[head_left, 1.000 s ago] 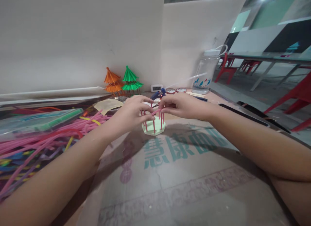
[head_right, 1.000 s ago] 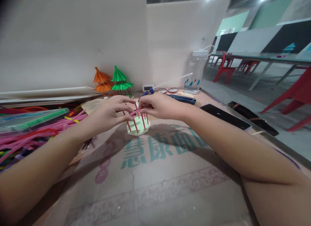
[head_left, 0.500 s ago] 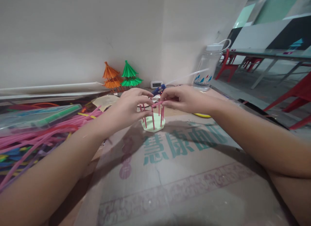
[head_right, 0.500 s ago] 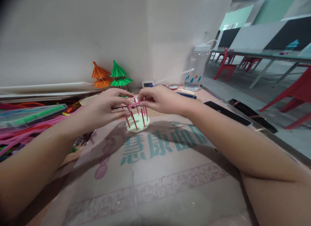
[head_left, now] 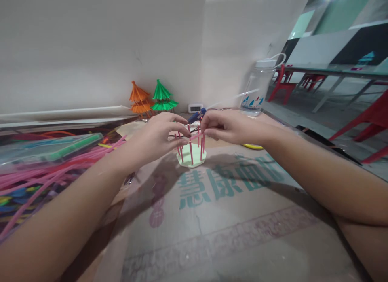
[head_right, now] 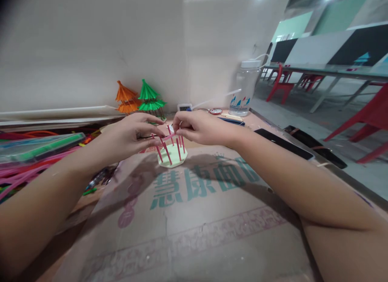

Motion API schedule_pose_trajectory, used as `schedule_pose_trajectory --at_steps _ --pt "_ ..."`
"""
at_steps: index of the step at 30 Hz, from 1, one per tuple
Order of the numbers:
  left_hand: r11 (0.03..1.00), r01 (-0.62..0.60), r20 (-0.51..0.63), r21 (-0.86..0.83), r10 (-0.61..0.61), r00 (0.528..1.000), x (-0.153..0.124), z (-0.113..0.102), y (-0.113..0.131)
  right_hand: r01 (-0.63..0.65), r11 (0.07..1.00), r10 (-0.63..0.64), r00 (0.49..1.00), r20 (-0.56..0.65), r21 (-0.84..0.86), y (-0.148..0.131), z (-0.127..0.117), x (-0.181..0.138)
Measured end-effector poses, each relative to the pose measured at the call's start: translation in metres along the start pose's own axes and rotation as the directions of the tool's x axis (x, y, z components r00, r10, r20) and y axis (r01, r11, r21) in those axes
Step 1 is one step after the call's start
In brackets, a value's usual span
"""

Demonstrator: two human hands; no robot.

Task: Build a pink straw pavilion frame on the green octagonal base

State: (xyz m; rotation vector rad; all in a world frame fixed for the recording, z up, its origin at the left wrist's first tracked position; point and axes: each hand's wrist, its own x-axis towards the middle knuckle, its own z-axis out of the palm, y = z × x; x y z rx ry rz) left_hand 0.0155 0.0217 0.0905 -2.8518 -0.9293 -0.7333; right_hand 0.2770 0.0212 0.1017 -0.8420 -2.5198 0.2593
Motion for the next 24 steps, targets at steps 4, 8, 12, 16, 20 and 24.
schedule_pose_trajectory --at_steps 4,8,12,16,20,24 --pt "1.0 0.01 0.013 -0.023 -0.01 1.0 0.0 0.002 0.004 0.03 1.0 -0.03 1.0 -0.008 -0.002 0.001 0.002 0.001" --pt "0.999 0.01 -0.027 -0.039 -0.011 1.0 0.0 0.006 0.006 0.031 0.999 -0.031 0.999 0.007 0.012 0.003 0.005 0.002" --pt "0.999 0.029 -0.036 -0.037 -0.03 0.999 0.001 0.009 0.005 0.024 1.0 -0.024 0.999 0.024 0.011 0.003 0.006 0.002" --pt "0.999 0.029 -0.023 -0.038 -0.03 0.999 0.002 0.009 0.003 0.005 1.0 -0.005 0.999 0.036 0.0 0.003 0.005 0.002" --pt "0.998 0.017 0.006 -0.057 -0.016 1.0 0.002 0.003 0.002 0.001 1.0 -0.001 1.0 0.03 -0.01 0.002 0.004 0.001" --pt "0.998 0.032 0.011 -0.055 -0.032 0.999 0.002 -0.007 0.0 -0.041 0.999 0.041 0.999 0.011 0.026 -0.001 -0.002 0.0"
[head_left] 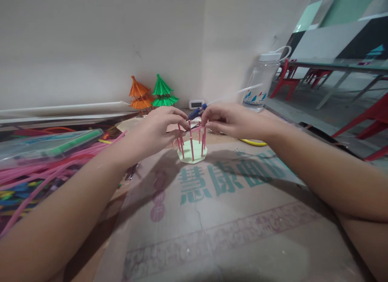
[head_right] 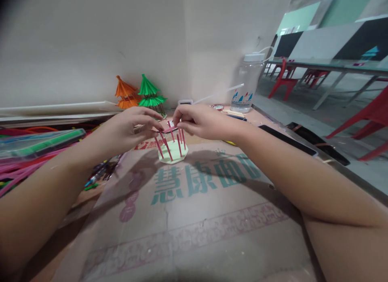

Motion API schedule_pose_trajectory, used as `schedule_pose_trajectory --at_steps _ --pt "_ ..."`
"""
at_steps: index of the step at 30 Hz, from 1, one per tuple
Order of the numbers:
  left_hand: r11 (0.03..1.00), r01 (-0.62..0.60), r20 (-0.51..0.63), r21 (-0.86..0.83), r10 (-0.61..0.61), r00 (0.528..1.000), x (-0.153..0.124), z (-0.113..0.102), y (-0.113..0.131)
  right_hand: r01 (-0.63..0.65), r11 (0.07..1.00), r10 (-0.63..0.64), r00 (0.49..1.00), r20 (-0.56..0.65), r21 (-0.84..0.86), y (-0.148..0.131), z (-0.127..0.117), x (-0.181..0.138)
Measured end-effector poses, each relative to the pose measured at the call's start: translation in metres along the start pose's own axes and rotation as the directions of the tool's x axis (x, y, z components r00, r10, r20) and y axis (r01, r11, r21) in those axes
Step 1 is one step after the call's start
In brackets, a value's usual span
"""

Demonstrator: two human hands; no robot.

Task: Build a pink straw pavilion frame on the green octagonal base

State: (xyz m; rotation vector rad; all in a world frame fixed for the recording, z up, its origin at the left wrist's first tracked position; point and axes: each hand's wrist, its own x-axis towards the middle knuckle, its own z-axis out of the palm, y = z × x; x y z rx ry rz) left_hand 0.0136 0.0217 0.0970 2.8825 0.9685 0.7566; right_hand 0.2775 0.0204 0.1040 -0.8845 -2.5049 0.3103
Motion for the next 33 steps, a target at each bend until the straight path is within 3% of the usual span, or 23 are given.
schedule_pose_trajectory --at_steps 6,13,23,33 --pt "0.999 0.05 0.011 0.01 -0.05 0.999 -0.003 -0.005 -0.002 -0.034 0.998 0.036 0.999 0.035 -0.06 -0.001 -0.008 -0.001" --pt "0.999 0.016 0.038 0.04 -0.018 0.999 -0.002 0.003 0.007 -0.01 0.999 0.011 0.999 0.042 -0.03 0.002 0.006 0.002" --pt "0.998 0.015 0.06 0.053 -0.018 0.998 -0.001 0.009 0.005 0.027 0.999 -0.029 0.998 -0.06 -0.021 0.007 0.025 0.007" --pt "0.999 0.01 -0.012 0.052 -0.009 1.0 -0.003 0.015 0.008 0.003 1.0 -0.002 0.999 -0.048 0.007 0.001 0.019 0.006"
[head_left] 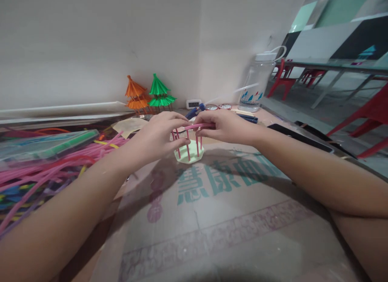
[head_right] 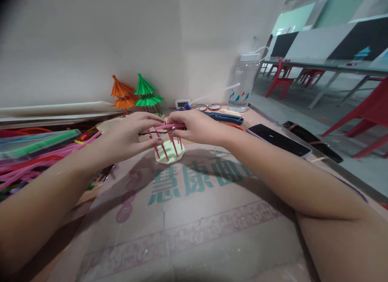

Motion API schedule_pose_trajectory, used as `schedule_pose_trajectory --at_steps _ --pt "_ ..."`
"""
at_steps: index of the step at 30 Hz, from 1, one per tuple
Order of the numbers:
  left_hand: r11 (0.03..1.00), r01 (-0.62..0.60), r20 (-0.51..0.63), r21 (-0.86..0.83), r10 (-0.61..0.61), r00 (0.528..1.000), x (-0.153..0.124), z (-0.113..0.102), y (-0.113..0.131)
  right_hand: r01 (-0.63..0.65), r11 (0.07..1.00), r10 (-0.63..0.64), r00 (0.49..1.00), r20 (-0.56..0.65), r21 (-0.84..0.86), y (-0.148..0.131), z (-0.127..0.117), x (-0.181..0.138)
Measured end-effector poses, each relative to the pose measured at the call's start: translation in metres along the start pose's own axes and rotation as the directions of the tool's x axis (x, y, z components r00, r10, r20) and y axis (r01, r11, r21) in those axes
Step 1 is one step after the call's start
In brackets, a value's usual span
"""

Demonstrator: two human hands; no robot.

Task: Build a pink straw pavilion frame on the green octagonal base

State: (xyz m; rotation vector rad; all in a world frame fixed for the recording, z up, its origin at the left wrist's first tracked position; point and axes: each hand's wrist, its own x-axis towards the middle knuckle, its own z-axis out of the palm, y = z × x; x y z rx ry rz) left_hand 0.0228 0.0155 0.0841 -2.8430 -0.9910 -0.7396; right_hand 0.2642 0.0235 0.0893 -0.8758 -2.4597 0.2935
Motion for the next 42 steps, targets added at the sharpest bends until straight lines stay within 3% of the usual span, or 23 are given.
schedule_pose_trajectory --at_steps 5,8,10,18,25,29,33,39,42 --pt "0.998 0.003 0.06 0.065 -0.006 0.998 0.001 -0.004 0.0 -0.103 0.995 0.103 0.995 -0.015 -0.002 0.004 -0.017 0.0" --pt "0.997 -0.007 0.075 0.082 0.001 0.997 0.001 -0.006 -0.002 -0.141 0.99 0.139 0.988 0.072 0.019 0.01 -0.022 0.0" --pt "0.997 -0.001 0.081 0.073 -0.004 0.997 0.001 -0.006 -0.004 -0.154 0.988 0.15 0.982 0.116 0.027 0.013 -0.02 0.0" --pt "0.995 0.036 0.148 0.092 -0.05 0.988 -0.005 -0.006 -0.012 -0.176 0.982 0.183 0.977 0.106 -0.067 0.007 -0.005 0.003" --pt "0.986 0.048 0.235 0.158 -0.085 0.968 -0.009 -0.007 -0.027 -0.078 0.99 0.104 0.968 0.228 -0.117 -0.023 -0.021 -0.003" --pt "0.993 0.054 0.275 0.103 -0.081 0.958 -0.003 -0.019 -0.024 -0.08 0.995 0.087 0.986 0.139 -0.055 -0.028 -0.029 -0.006" --pt "0.997 0.067 0.167 0.026 -0.07 0.983 -0.001 -0.029 -0.012 -0.133 0.991 0.133 0.99 0.055 -0.005 -0.031 -0.027 -0.007" --pt "0.996 0.089 0.14 0.025 -0.091 0.986 -0.002 -0.035 0.004 0.106 0.992 -0.1 0.991 0.092 -0.064 -0.039 -0.021 -0.009" --pt "0.994 0.107 0.135 -0.001 -0.106 0.985 -0.002 -0.037 0.005 0.13 0.983 -0.122 0.99 0.065 -0.129 -0.04 -0.017 -0.009"
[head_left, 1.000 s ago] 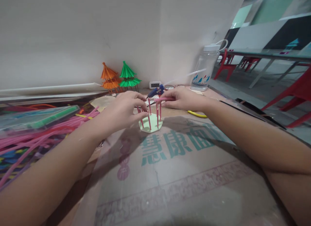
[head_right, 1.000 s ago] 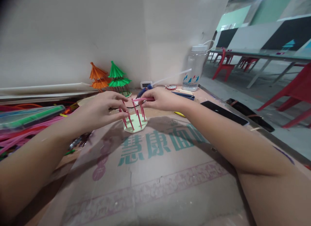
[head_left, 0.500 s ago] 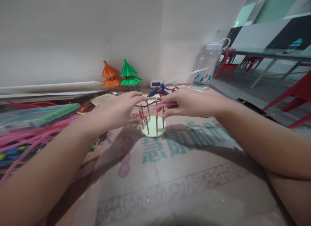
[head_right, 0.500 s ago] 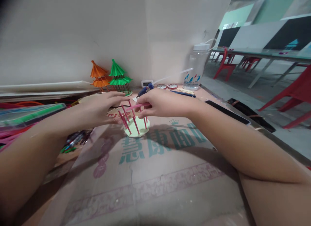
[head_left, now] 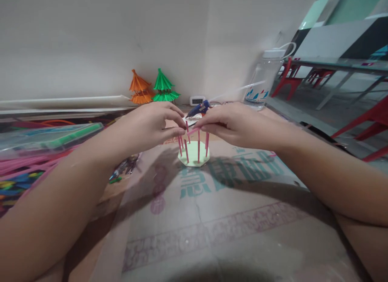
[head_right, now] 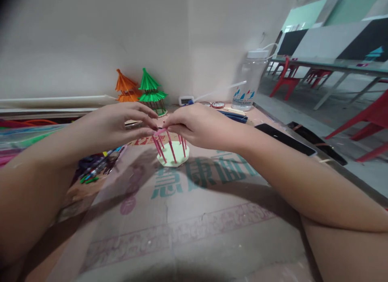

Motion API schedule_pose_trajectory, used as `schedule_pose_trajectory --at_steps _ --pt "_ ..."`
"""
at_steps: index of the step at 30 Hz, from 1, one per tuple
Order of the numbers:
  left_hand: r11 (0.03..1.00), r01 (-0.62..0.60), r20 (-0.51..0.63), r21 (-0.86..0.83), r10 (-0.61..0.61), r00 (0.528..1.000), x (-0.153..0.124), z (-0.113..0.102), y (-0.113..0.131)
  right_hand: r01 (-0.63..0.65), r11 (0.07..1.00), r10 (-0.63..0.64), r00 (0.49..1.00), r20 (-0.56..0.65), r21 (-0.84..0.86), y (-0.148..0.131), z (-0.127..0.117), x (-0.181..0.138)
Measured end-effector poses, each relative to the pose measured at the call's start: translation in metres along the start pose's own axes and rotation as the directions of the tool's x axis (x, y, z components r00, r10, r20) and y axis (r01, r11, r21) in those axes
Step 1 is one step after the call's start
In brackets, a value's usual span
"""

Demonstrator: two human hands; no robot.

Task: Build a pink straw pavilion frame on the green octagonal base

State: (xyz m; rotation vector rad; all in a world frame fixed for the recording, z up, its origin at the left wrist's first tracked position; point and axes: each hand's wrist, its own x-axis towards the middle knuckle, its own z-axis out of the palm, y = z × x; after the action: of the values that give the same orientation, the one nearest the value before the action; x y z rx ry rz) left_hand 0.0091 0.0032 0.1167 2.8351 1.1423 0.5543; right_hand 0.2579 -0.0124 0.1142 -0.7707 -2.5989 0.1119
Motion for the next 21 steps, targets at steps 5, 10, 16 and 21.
schedule_pose_trajectory --at_steps 5,10,16,21 --pt "1.0 -0.022 0.046 0.0 0.022 0.999 0.001 0.003 -0.004 -0.039 0.993 0.042 0.999 0.019 -0.107 -0.004 0.008 0.001" --pt "0.999 -0.039 0.059 0.004 0.038 0.998 0.0 0.007 -0.006 -0.137 0.981 0.146 0.988 0.056 -0.136 -0.006 0.013 0.003" --pt "0.999 -0.042 0.059 0.016 0.041 0.997 0.0 0.006 -0.002 -0.219 0.97 0.225 0.973 0.053 -0.109 -0.002 0.018 0.005" --pt "1.0 -0.006 0.089 0.015 0.004 0.996 0.001 -0.001 0.008 -0.23 0.968 0.234 0.971 0.039 -0.097 -0.002 0.021 0.004"
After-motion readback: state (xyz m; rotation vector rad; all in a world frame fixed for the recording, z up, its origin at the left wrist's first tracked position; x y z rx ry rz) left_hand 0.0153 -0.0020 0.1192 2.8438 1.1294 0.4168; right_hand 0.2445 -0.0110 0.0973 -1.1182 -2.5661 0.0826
